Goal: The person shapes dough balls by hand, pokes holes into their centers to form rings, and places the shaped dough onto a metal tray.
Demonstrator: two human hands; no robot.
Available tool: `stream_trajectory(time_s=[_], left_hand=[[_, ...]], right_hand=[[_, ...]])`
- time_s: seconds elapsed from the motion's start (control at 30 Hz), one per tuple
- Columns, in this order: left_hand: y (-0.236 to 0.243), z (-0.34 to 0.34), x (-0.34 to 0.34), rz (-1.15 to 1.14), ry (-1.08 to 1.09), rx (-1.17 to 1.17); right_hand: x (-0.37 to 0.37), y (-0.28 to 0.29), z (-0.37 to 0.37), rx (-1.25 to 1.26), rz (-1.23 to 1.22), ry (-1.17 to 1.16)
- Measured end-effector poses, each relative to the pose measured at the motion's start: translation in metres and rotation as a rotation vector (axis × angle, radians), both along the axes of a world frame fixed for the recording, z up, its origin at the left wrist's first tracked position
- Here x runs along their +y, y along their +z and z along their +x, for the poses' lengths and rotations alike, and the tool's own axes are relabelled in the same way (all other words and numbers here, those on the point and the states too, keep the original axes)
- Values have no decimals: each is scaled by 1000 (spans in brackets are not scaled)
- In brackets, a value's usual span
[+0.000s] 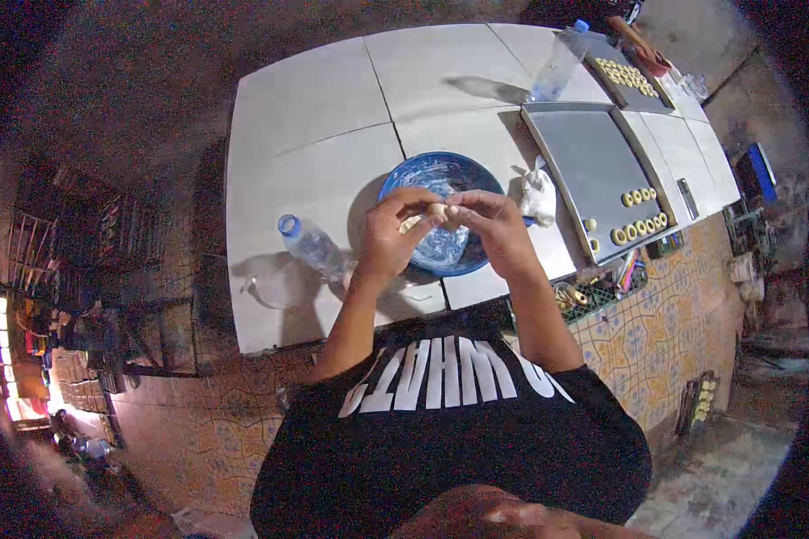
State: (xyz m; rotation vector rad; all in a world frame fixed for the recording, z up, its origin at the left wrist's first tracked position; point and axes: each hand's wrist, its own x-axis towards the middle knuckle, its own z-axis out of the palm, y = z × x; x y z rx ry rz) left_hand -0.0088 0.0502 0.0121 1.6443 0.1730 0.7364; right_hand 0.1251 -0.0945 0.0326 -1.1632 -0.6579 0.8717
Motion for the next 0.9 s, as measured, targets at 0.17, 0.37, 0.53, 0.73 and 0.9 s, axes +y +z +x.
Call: stream_trajectory(time_s=[0.17, 0.37, 0.53, 0.73, 0.9], left_hand=[[-8, 6, 5, -33, -49, -94], [-11, 7, 9, 2, 50, 1], [-11, 3, 12, -186, -63, 11], [-16, 6, 18, -134, -123, -59], [-20, 9, 16, -118, -104, -39]], right_hand=[[2, -12, 4, 12, 46, -50], [3, -6, -2, -118, 56, -96], [3, 2, 1, -193, -5, 37], [6, -12, 4, -303, 31, -5], [4, -8, 4, -380, -33, -21]])
